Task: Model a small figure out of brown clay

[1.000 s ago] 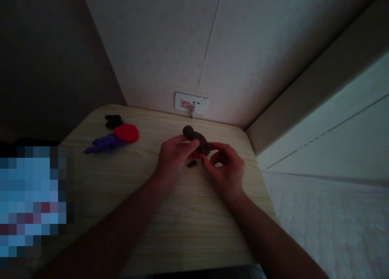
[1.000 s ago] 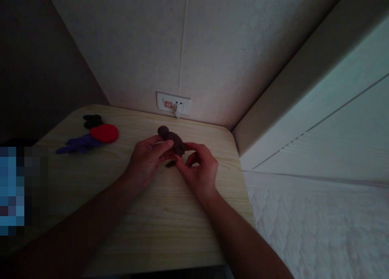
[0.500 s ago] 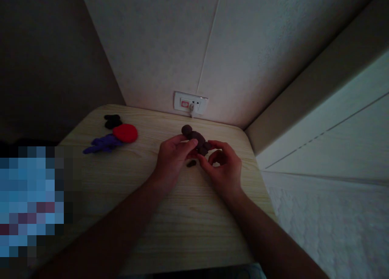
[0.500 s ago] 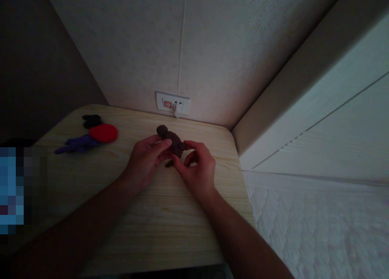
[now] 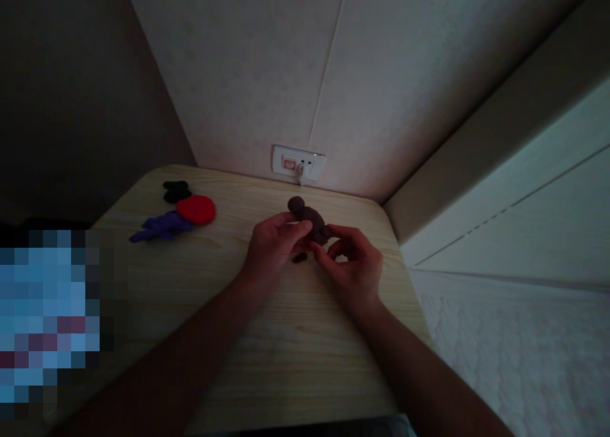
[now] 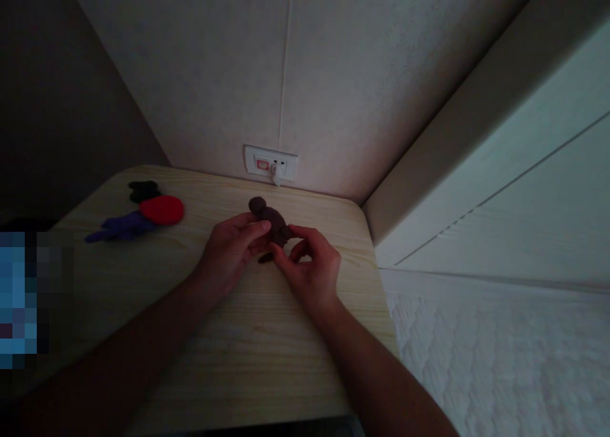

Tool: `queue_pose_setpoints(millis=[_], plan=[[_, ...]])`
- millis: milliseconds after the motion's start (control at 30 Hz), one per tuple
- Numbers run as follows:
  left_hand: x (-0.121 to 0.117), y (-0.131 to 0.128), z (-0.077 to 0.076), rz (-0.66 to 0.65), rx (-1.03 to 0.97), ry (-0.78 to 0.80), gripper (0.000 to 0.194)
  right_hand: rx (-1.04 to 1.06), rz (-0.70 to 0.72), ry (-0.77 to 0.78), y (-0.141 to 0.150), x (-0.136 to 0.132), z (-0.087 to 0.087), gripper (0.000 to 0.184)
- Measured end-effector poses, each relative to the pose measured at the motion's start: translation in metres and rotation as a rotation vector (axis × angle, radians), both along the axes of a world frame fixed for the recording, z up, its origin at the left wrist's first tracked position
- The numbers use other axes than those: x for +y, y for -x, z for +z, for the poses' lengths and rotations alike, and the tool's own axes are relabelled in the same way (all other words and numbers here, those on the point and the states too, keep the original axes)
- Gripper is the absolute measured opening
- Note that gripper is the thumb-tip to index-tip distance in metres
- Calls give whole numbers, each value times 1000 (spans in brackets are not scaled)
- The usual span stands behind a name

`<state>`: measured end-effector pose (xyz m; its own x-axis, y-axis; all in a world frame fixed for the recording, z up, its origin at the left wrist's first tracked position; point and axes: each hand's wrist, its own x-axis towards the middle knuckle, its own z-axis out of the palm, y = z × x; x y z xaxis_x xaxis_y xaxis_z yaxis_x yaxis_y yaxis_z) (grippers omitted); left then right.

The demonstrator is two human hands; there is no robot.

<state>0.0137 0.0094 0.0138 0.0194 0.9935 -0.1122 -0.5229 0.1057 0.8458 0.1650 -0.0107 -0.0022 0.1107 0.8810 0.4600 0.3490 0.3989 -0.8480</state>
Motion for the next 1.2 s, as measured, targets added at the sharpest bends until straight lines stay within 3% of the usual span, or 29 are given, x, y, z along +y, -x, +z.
queue_pose_setpoints(millis=[467,833,1200], plan=[[0,2,-1,-58,-6,51,41,2,18,27,1,3,-1,39],[2,6,-4,-34,65,0,36,293,135,162,1,7,2,27],[3,5,-4,-41,60,41,38,312,128,221,0,9,4,31]])
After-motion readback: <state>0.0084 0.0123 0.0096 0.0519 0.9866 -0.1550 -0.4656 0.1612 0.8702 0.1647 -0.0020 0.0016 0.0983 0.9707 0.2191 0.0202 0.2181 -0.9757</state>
